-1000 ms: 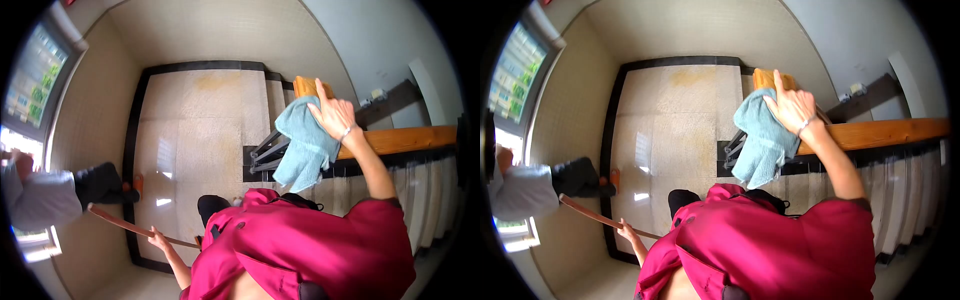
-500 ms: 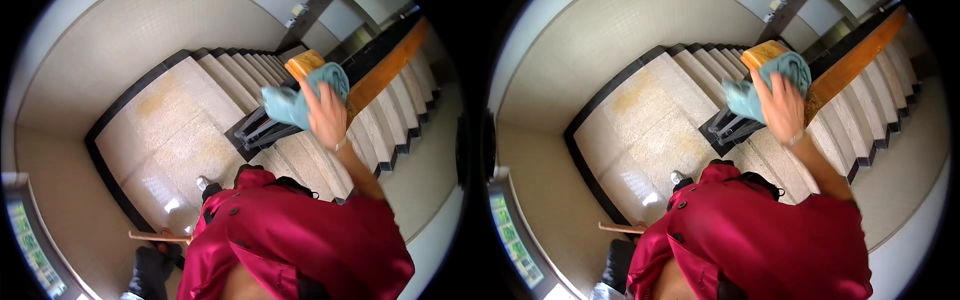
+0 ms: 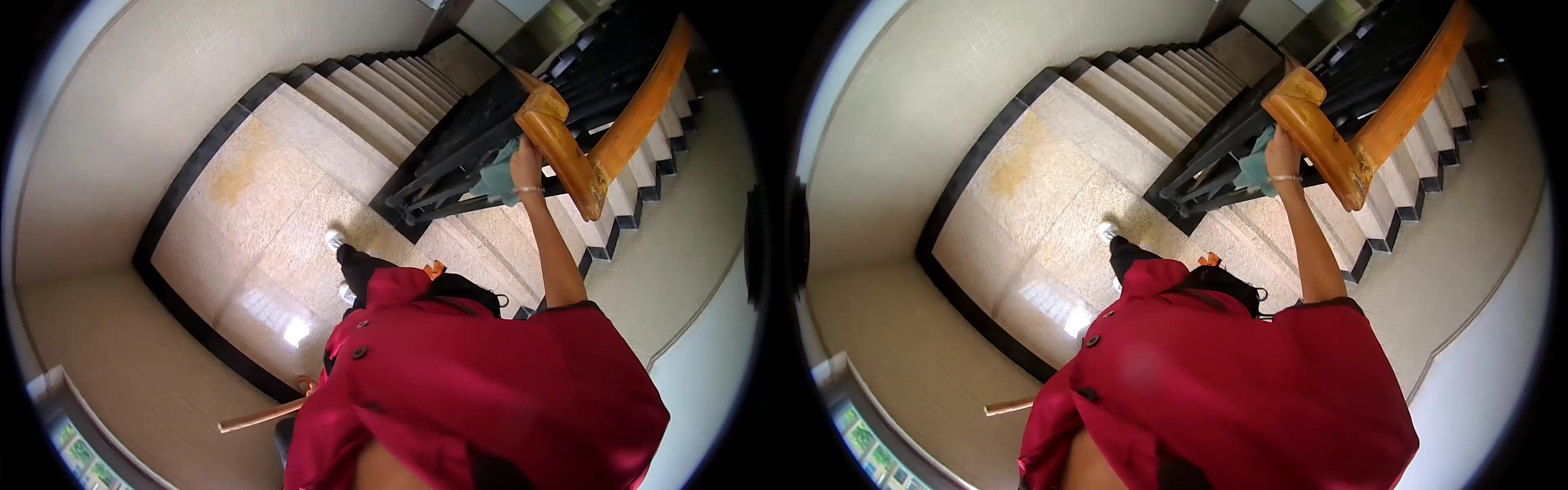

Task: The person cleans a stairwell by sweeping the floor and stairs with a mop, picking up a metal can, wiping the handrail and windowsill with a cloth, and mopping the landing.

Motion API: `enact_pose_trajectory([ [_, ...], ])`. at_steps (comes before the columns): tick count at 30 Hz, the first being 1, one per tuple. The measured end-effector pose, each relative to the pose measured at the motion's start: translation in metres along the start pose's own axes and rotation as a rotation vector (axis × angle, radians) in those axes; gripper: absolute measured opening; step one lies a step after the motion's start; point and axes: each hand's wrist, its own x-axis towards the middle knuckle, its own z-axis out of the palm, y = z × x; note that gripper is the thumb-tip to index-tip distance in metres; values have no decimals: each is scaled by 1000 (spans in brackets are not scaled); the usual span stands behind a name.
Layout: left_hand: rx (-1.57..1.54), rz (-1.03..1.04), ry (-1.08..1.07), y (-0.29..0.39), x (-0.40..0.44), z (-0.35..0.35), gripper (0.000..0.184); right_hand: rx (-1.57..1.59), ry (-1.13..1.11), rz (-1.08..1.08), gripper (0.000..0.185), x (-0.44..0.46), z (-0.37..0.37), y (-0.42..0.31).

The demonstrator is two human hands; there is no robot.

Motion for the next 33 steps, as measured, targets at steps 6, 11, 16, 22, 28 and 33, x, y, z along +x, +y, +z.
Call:
enact_pose_trajectory([
  [6, 73, -59, -116, 34, 56, 22, 29, 410, 198, 80, 44, -49, 26, -62],
  [11, 104, -86, -116, 87, 94, 19, 30, 894, -194, -103, 41, 31, 95, -190],
  [16, 2, -141, 119, 98, 54, 7, 30, 1719, -892, -22, 55, 104, 96, -356],
  [22, -197, -242, 412, 88, -7, 23, 31, 1882, -1293, -678, 60, 170, 91, -522],
  [28, -257, -286, 549, 92, -19, 45, 33, 1766, -1758, 4, 46, 84, 201, -685],
  [33, -357, -312, 623, 125, -13, 50, 19, 1535, -2031, -399, 49, 16, 162, -821],
])
